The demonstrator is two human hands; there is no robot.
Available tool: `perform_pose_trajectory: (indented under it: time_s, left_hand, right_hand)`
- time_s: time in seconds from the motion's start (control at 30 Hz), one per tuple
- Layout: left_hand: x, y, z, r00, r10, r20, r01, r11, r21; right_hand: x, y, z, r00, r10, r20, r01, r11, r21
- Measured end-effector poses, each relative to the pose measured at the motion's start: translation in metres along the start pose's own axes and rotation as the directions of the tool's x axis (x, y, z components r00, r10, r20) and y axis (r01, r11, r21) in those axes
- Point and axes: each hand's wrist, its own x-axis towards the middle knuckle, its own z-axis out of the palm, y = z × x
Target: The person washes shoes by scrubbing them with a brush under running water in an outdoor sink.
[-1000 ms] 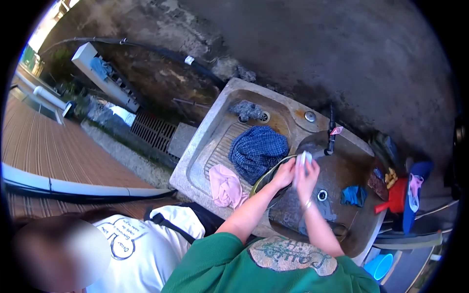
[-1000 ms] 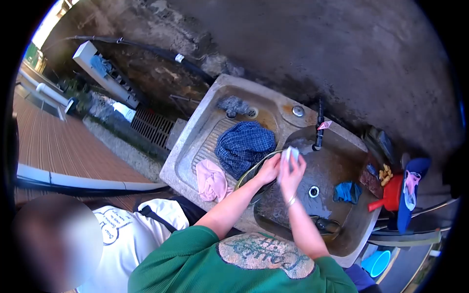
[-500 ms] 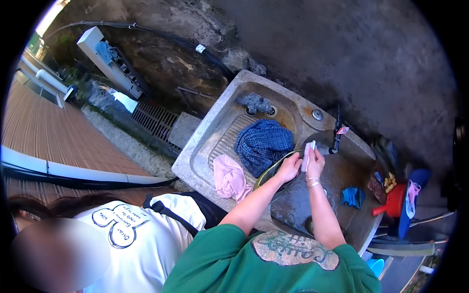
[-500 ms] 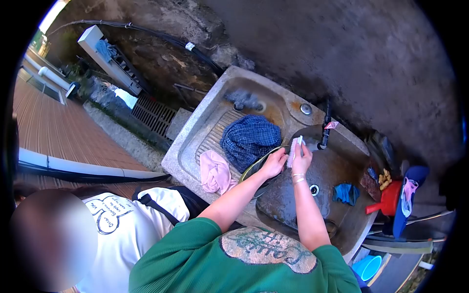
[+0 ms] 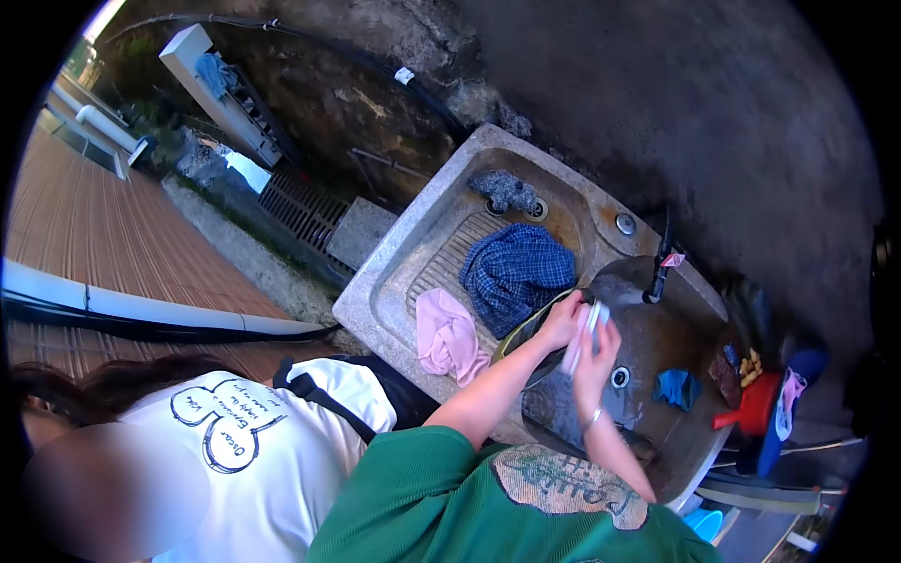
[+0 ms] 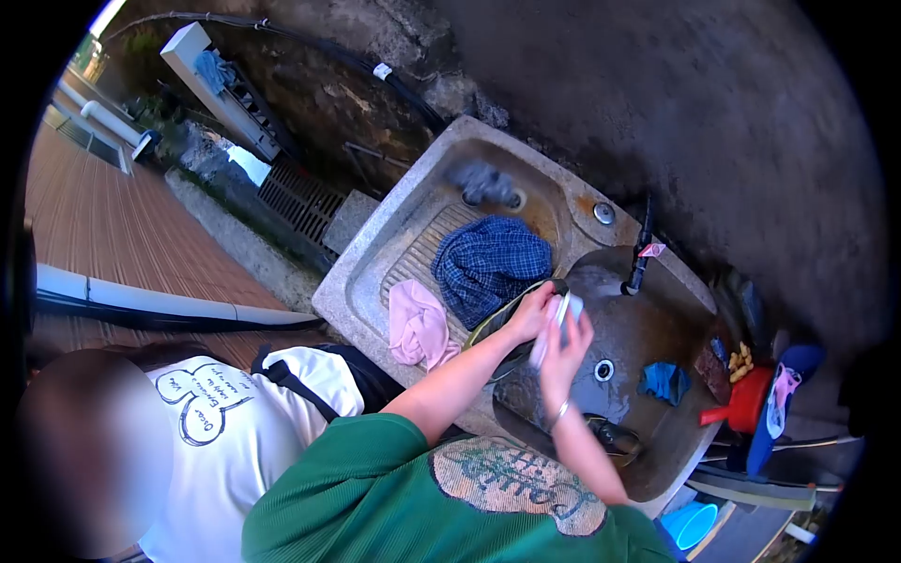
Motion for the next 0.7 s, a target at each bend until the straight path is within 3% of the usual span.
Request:
perform_pose_trajectory:
  time_s: [0.1,0.13,0.2,0.23,0.27,0.33,0.37,0.4,0.47,0.53,0.6,0.67,0.7]
  left_hand:
    - [0.0,-0.003,0.001,1.0,0.018,0.014,-0.02,0.994,0.105]
    - [0.001,-0.001,0.001,1.0,0.002,0.021,-0.006,0.988,0.154]
    - [-0.004,0.007,0.004,0.998,0.063,0.03,-0.068,0.969,0.236]
    - [-0.007,0.018,0.002,0.996,-0.068,0.063,0.057,0.985,0.165]
    - [-0.004,0.026,-0.003,0.978,-0.186,0.099,0.176,0.979,0.103]
    - [0.001,0.001,0.0,0.994,0.106,-0.018,-0.103,0.987,0.127]
    - [0.003,0.005,-0.001,0.998,0.069,-0.011,-0.068,0.991,0.115]
    - [-0.001,0.007,-0.001,1.0,0.025,0.001,-0.025,0.994,0.105]
    - [0.0,0.0,0.003,1.0,0.026,-0.002,-0.026,0.989,0.146]
    - [0.0,-0.004,0.005,0.999,0.044,0.027,-0.049,0.972,0.228]
    - [-0.002,0.001,0.006,0.998,0.039,0.058,-0.053,0.966,0.252]
    - [0.003,0.001,0.007,1.0,0.02,-0.011,-0.018,0.981,0.193]
    - [0.002,0.003,0.007,0.999,0.048,-0.007,-0.045,0.974,0.221]
  right_hand:
    - [0.001,0.01,0.003,0.997,0.004,-0.078,-0.003,1.0,0.019]
    - [0.029,0.045,0.013,0.994,0.093,-0.049,-0.086,0.987,0.138]
    - [0.075,0.097,0.028,0.898,0.441,0.007,-0.412,0.833,0.369]
    - [0.069,0.094,0.026,0.899,0.437,0.002,-0.405,0.831,0.381]
    - [0.058,0.089,0.025,0.933,0.359,-0.009,-0.346,0.905,0.247]
    - [0.026,0.041,0.011,0.993,0.106,-0.046,-0.104,0.994,0.046]
    - [0.002,0.035,0.007,0.993,0.105,-0.048,-0.105,0.994,-0.002]
    - [-0.018,0.029,0.006,0.986,0.162,-0.037,-0.158,0.984,0.088]
    - [-0.018,0.025,0.009,0.987,0.096,-0.127,-0.096,0.995,0.005]
    - [0.034,0.058,0.026,0.914,0.406,0.018,-0.377,0.828,0.415]
    - [0.054,0.073,0.038,0.909,0.416,-0.014,-0.37,0.824,0.429]
    - [0.072,0.102,0.045,0.913,0.405,-0.046,-0.344,0.826,0.447]
    - [0.079,0.136,0.042,0.816,0.576,-0.047,-0.385,0.602,0.7]
